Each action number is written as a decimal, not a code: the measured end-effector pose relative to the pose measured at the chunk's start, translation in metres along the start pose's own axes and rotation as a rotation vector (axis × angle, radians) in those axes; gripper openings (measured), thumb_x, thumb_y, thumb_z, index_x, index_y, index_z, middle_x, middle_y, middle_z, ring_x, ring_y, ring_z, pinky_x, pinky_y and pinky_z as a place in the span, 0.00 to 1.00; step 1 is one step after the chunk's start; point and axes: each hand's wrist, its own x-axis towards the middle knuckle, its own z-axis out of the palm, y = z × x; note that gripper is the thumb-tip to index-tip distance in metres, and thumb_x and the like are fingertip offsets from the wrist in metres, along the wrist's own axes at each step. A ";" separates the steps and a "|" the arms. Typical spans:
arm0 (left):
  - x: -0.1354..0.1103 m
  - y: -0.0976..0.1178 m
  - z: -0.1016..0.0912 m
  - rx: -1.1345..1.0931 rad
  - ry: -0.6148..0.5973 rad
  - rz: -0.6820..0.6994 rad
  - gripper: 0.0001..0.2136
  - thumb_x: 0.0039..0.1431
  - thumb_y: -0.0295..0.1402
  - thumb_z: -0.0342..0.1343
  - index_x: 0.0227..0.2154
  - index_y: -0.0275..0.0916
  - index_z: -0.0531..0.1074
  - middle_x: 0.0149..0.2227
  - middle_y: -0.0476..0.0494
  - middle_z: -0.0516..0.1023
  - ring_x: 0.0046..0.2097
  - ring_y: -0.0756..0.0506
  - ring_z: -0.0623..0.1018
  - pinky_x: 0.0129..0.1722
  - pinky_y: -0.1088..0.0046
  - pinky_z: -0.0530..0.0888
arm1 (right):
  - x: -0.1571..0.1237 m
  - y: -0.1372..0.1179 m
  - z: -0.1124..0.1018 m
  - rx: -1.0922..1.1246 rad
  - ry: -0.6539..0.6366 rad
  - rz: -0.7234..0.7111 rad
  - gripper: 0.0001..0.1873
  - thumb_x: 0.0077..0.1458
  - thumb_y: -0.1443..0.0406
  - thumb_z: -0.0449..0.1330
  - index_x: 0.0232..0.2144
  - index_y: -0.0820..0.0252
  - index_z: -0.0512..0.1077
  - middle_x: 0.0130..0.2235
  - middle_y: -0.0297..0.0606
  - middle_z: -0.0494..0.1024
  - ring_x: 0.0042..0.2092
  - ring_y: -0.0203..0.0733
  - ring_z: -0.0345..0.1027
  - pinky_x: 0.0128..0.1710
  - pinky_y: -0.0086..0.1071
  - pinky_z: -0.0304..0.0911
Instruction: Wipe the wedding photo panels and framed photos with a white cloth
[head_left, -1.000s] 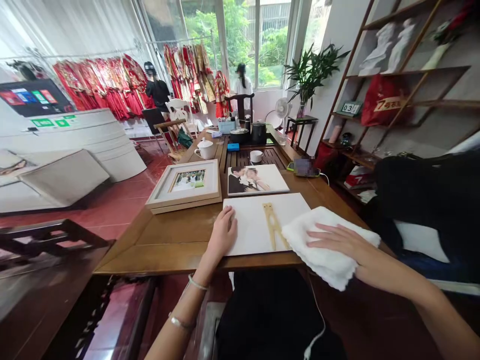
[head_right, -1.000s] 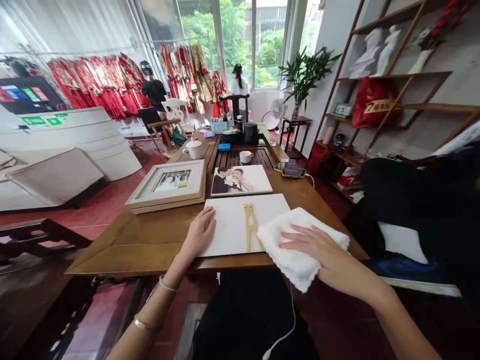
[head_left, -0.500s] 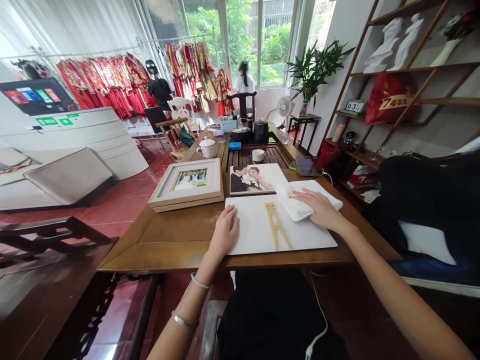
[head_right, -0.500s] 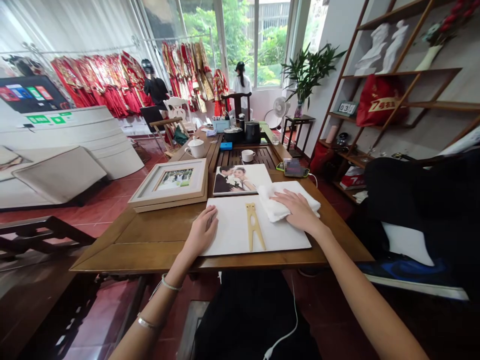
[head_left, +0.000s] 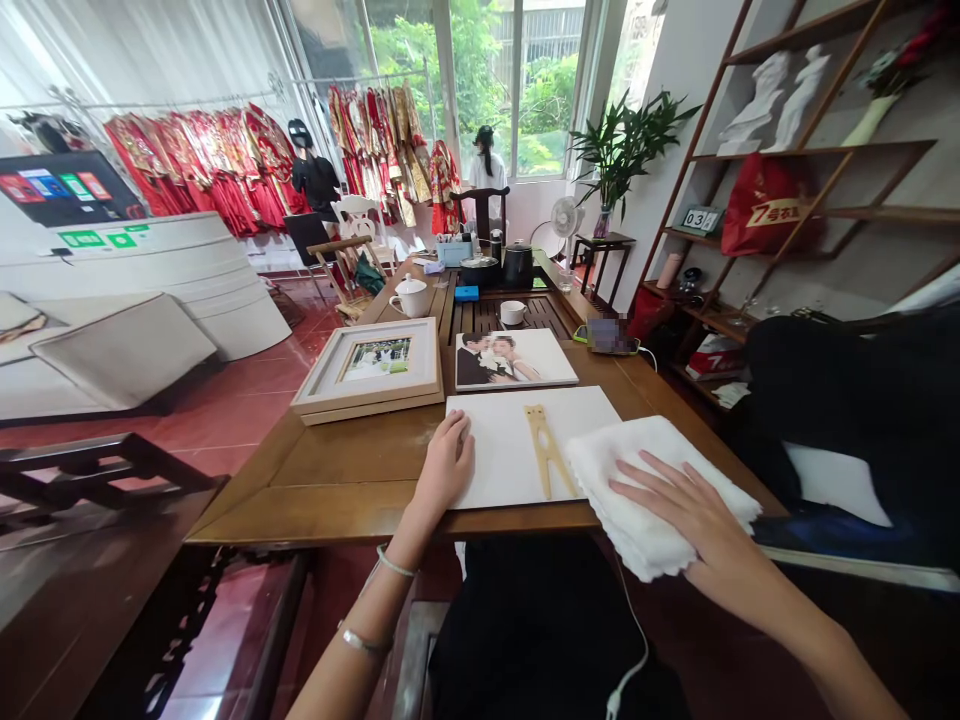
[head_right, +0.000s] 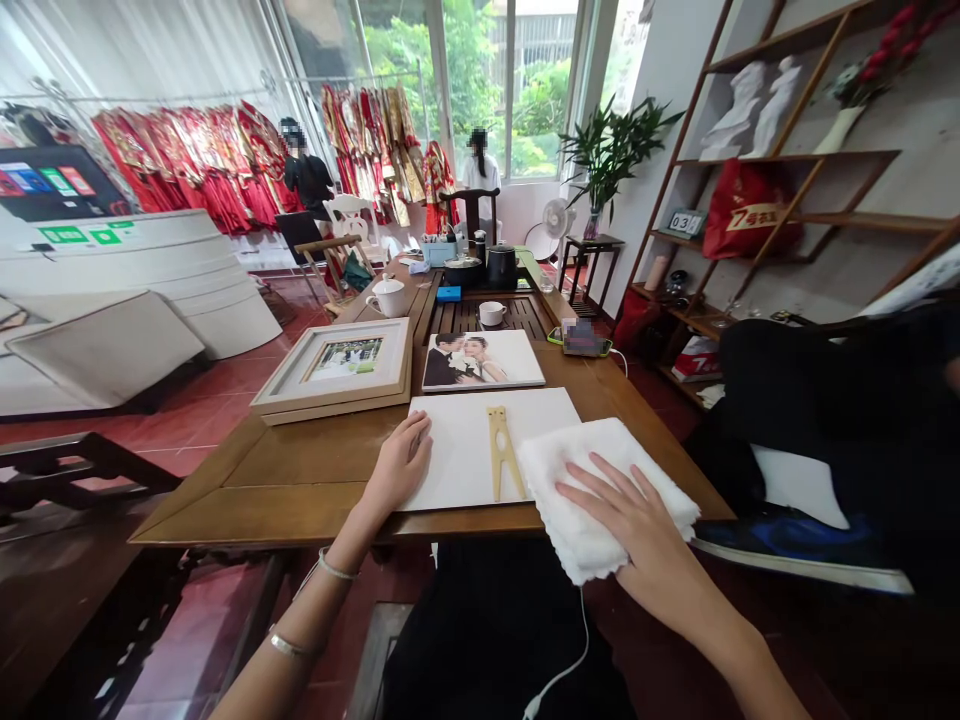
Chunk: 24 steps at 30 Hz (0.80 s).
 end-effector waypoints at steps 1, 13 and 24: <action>0.000 -0.001 0.000 -0.006 0.001 0.001 0.17 0.60 0.30 0.47 0.49 0.30 0.71 0.58 0.30 0.68 0.62 0.38 0.65 0.62 0.56 0.61 | -0.001 -0.001 -0.001 0.003 -0.002 0.004 0.43 0.41 0.76 0.48 0.60 0.43 0.60 0.63 0.30 0.61 0.66 0.51 0.45 0.60 0.60 0.46; -0.001 -0.003 0.000 -0.017 0.002 0.024 0.17 0.60 0.31 0.46 0.49 0.33 0.71 0.58 0.32 0.68 0.62 0.39 0.65 0.62 0.56 0.61 | 0.083 0.046 0.006 0.052 -0.046 0.030 0.42 0.36 0.76 0.49 0.57 0.51 0.65 0.62 0.34 0.63 0.65 0.50 0.48 0.61 0.54 0.47; -0.001 -0.002 -0.001 0.005 -0.011 0.013 0.17 0.60 0.31 0.47 0.50 0.32 0.71 0.58 0.31 0.68 0.62 0.39 0.65 0.62 0.56 0.61 | 0.120 0.020 0.007 -0.029 -0.089 0.122 0.42 0.37 0.79 0.49 0.57 0.54 0.64 0.63 0.37 0.62 0.66 0.51 0.45 0.61 0.59 0.42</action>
